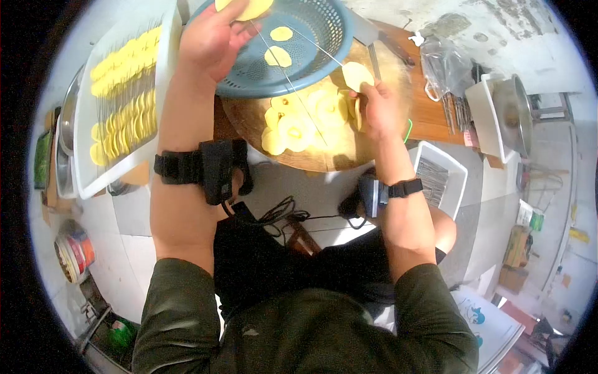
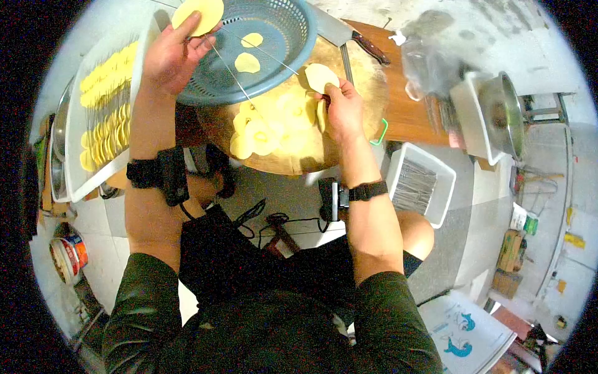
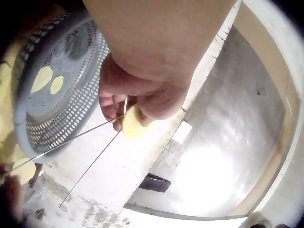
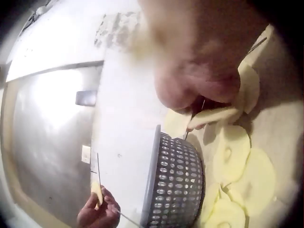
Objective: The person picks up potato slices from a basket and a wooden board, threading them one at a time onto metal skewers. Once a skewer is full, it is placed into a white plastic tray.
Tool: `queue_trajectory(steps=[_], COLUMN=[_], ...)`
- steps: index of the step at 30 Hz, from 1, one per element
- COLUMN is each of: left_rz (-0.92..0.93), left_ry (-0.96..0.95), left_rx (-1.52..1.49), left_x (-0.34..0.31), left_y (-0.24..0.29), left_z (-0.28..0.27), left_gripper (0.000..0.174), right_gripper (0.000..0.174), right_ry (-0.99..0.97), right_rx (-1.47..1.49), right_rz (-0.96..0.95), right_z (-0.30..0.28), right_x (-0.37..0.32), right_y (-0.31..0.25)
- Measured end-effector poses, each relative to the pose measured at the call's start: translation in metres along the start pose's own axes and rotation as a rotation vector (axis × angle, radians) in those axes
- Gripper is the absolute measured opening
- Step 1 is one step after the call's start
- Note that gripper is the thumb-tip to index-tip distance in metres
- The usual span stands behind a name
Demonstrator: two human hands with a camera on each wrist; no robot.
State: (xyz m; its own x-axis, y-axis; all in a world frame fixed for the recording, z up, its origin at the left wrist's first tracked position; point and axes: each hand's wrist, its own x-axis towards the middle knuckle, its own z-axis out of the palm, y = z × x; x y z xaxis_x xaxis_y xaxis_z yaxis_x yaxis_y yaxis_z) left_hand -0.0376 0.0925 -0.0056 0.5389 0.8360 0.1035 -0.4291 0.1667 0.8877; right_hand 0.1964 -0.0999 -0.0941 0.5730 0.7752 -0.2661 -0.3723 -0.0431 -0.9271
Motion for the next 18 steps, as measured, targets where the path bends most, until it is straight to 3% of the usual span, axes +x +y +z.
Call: queue_trajectory(steps=[8,18], left_rz=[-0.023,-0.057], left_ry=[0.059,0.026], left_rx=[0.062,0.073], left_x=[-0.003,-0.003], left_y=[-0.003,-0.002], left_z=[0.005,0.009], left_gripper=[0.034,0.034], right_gripper=[0.018,0.026], right_ry=[-0.038,-0.126], right_rx=[0.374,0.32], right_rz=[0.138,0.058], right_z=[-0.009,-0.01], right_x=[-0.001,-0.009], right_y=[-0.003,-0.008])
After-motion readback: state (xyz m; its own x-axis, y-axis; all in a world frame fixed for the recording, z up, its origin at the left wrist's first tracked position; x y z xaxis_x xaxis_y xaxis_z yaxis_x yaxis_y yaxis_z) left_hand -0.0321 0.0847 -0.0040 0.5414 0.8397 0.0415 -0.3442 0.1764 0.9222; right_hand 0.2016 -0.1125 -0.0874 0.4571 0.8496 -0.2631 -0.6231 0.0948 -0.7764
